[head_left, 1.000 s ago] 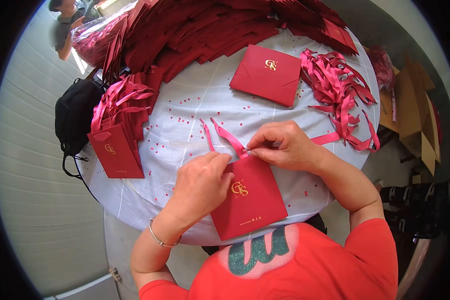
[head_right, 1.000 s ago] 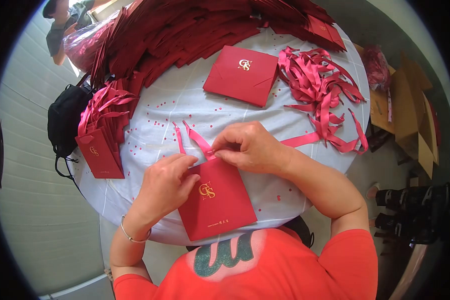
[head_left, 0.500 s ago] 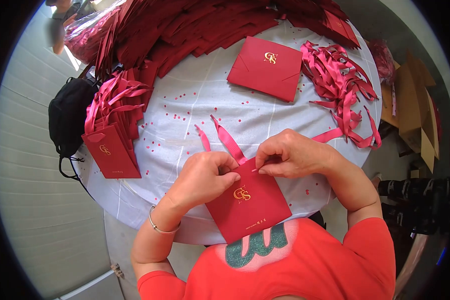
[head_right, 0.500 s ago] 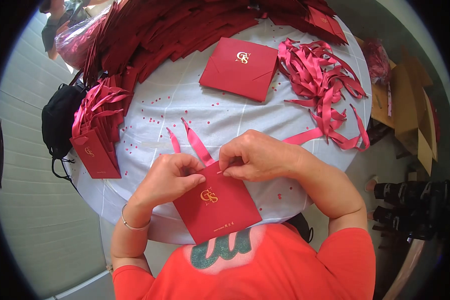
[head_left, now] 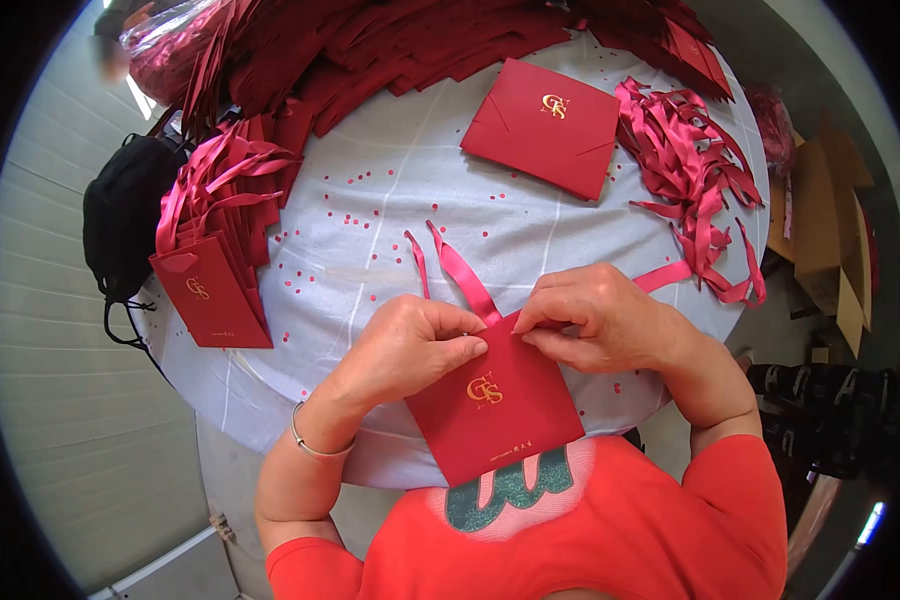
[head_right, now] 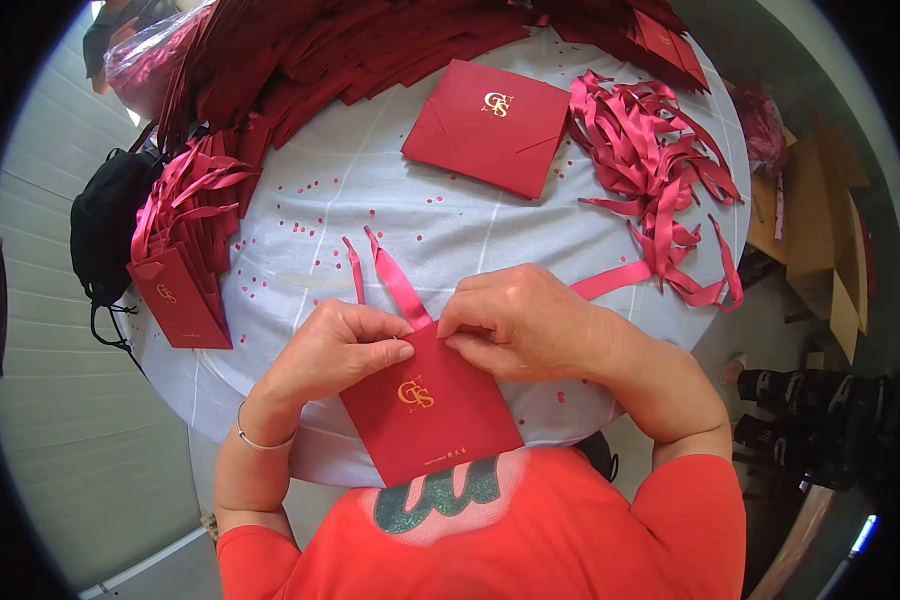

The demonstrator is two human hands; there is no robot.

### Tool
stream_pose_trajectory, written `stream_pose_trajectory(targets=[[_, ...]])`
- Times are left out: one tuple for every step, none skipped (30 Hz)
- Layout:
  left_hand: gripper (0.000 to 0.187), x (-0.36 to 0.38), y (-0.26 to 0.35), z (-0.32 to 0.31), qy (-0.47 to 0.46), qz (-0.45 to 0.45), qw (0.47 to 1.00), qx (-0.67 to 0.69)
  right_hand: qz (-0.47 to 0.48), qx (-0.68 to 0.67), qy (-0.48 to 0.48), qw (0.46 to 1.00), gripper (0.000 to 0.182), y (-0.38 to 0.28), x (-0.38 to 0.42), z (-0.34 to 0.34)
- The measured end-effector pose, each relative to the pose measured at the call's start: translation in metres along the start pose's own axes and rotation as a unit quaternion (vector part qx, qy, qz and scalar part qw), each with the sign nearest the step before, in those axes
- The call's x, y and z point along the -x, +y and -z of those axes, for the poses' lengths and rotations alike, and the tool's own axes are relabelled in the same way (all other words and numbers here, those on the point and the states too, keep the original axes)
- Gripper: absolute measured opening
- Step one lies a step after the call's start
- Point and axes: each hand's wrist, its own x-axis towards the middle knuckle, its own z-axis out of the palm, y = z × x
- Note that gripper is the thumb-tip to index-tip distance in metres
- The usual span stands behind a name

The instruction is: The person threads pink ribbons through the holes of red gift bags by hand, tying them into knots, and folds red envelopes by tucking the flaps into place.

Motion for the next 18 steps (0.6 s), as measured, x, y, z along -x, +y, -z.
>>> stream_pose_trajectory(targets=[[0.018,0.000,0.000,0.000,-0.001,0.000,1.000,0.000,0.006,0.001,0.002,1.000,0.014,0.000,0.000,0.000],[0.018,0.000,-0.001,0.000,-0.001,-0.002,1.000,0.000,0.011,0.003,0.003,1.000,0.014,0.000,0.000,0.000],[0.019,-0.001,-0.001,-0.001,0.000,-0.004,1.000,0.001,0.011,0.004,0.003,1.000,0.014,0.000,0.000,-0.001],[0.019,0.000,0.000,-0.001,0.000,-0.004,1.000,0.001,0.022,0.009,0.007,1.000,0.013,-0.001,-0.001,-0.003],[0.019,0.000,0.002,-0.002,0.006,-0.002,1.000,-0.009,0.033,0.015,0.011,0.999,0.013,-0.002,-0.001,-0.005],[0.019,0.001,0.003,-0.002,0.013,-0.001,1.000,-0.018,0.033,0.015,0.010,0.999,0.013,-0.002,-0.001,-0.007],[0.019,0.001,0.003,-0.003,0.014,-0.001,1.000,-0.017,0.041,0.047,0.018,0.998,0.011,-0.001,0.000,-0.010],[0.019,0.001,0.003,-0.003,0.017,-0.003,1.000,-0.024,0.049,0.079,0.027,0.995,0.009,-0.001,0.000,-0.012],[0.019,0.001,0.003,-0.004,0.020,-0.005,0.999,-0.031,0.050,0.079,0.025,0.995,0.009,-0.002,0.000,-0.014],[0.019,0.001,0.002,-0.004,0.021,-0.005,0.999,-0.030,0.062,0.106,0.031,0.992,0.011,-0.003,0.000,-0.015],[0.019,0.001,0.000,-0.005,0.026,-0.014,0.999,-0.032,0.074,0.132,0.036,0.988,0.013,-0.004,0.000,-0.017],[0.018,0.002,0.000,-0.006,0.031,-0.022,0.999,-0.035,0.074,0.132,0.033,0.988,0.013,-0.006,0.000,-0.018],[0.018,0.002,0.000,-0.006,0.032,-0.022,0.999,-0.033,0.074,0.157,0.036,0.984,0.013,-0.008,0.001,-0.020],[0.018,0.003,0.002,-0.007,0.037,-0.029,0.998,-0.040,0.073,0.182,0.039,0.980,0.013,-0.010,0.001,-0.022],[0.018,0.004,0.003,-0.007,0.041,-0.036,0.997,-0.047,0.073,0.183,0.037,0.980,0.013,-0.012,0.003,-0.026],[0.018,0.004,0.003,-0.007,0.043,-0.037,0.997,-0.046,0.070,0.218,0.045,0.972,0.013,-0.013,0.006,-0.031],[0.017,0.004,0.003,-0.007,0.046,-0.047,0.996,-0.053,0.066,0.253,0.052,0.964,0.014,-0.016,0.008,-0.035],[0.017,0.005,0.003,-0.008,0.051,-0.057,0.995,-0.060,0.068,0.253,0.050,0.964,0.014,-0.020,0.010,-0.038]])
